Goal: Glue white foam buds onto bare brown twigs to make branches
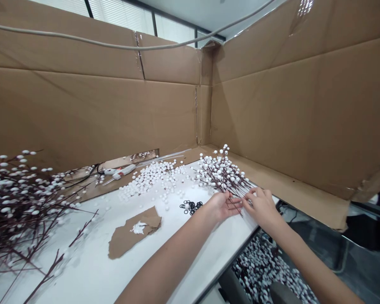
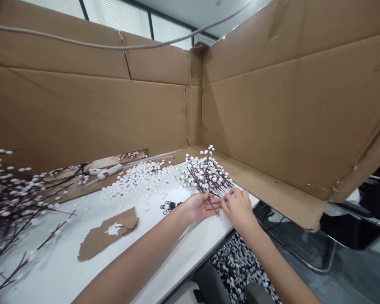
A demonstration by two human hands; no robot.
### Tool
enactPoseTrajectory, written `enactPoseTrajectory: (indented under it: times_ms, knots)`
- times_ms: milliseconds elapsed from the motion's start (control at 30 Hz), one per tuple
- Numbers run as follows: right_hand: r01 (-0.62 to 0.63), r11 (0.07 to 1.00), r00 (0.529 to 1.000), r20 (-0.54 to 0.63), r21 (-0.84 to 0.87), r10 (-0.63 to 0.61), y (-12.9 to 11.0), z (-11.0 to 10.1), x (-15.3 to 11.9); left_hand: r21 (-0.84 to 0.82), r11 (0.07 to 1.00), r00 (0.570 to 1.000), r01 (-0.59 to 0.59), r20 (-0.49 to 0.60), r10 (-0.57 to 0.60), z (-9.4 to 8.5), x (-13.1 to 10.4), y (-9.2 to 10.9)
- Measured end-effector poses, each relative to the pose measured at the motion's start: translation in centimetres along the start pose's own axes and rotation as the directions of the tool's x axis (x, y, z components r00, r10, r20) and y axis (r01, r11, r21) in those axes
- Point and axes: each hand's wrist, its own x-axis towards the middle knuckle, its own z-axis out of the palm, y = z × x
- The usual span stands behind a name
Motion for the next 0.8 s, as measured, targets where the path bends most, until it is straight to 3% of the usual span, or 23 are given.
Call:
enactPoseTrajectory:
  times_ms: [333, 433, 567, 800]
  knots:
    - [0.123, 0.981, 0.992, 0.012, -0.153, -0.122, -3.6, -3.4, -1.9, -0.048, 0.999, 1.000, 0.011, 0.015, -0.010, 0.0, -0.6, 0.3]
    - [0.137, 0.980, 0.990, 0.005, -0.144, -0.138, -2.8, -3.9, -2.3, -0.050, 0.999, 1.000, 0.011, 0.017, -0.010, -0.1, -0.5, 0.3]
    - [0.007, 0.994, 1.000, -0.030, -0.106, -0.010, -0.5, -3.4, -2.1, -0.047, 0.999, 1.000, 0.011, 0.003, -0.011, -0.3, 0.1, 0.1]
    - [-0.064, 0.986, 0.994, 0.074, -0.153, 0.076, 0.6, -1.9, -1.8, -0.030, 1.000, 1.000, 0.004, -0.015, -0.005, -0.2, 0.3, -0.1]
